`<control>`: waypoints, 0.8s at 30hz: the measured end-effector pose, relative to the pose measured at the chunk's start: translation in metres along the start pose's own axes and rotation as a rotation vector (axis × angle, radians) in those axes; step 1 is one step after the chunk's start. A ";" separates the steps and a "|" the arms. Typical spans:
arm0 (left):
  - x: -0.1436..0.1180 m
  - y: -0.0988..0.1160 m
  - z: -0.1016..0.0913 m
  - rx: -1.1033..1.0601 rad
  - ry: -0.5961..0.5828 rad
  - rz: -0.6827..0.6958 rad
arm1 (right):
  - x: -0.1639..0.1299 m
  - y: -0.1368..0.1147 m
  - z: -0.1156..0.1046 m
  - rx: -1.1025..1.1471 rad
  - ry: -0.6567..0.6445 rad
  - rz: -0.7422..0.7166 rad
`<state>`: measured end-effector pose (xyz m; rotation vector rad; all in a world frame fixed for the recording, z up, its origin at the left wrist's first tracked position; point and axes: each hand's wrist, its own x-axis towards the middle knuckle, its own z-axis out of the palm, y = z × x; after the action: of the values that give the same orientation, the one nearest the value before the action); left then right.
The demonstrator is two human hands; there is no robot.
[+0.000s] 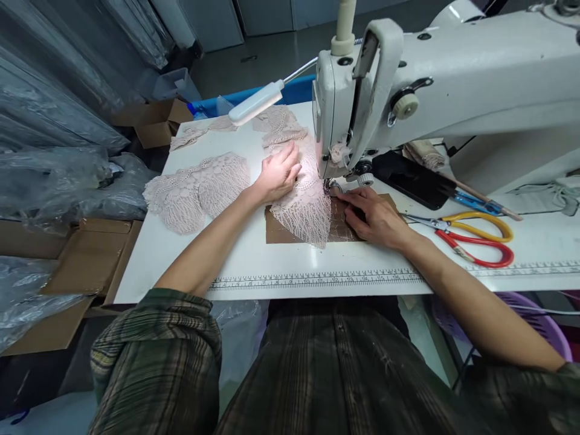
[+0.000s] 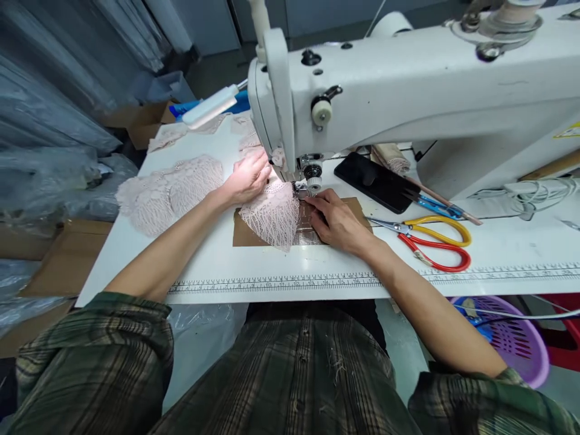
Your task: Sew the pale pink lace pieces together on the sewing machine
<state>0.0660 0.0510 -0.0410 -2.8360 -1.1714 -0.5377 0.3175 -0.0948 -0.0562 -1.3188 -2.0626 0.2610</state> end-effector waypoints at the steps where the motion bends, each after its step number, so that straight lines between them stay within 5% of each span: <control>1: -0.004 0.003 -0.004 -0.007 0.015 -0.023 | 0.000 0.000 0.000 0.005 -0.003 0.001; 4: -0.025 0.026 -0.019 -0.061 0.022 0.021 | 0.001 0.000 0.000 0.014 -0.016 0.001; 11: -0.065 0.065 -0.030 -0.475 -0.056 0.443 | 0.002 0.000 -0.001 0.043 -0.018 0.005; 19: -0.071 0.066 -0.025 -0.617 -0.076 0.347 | 0.003 -0.005 -0.009 0.155 -0.052 -0.051; 24: -0.071 0.075 -0.024 -0.635 0.066 0.279 | 0.000 -0.018 -0.008 0.329 -0.162 -0.202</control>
<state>0.0633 -0.0546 -0.0339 -3.3689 -0.6504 -1.1409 0.3096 -0.1049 -0.0409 -0.9104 -2.1545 0.6048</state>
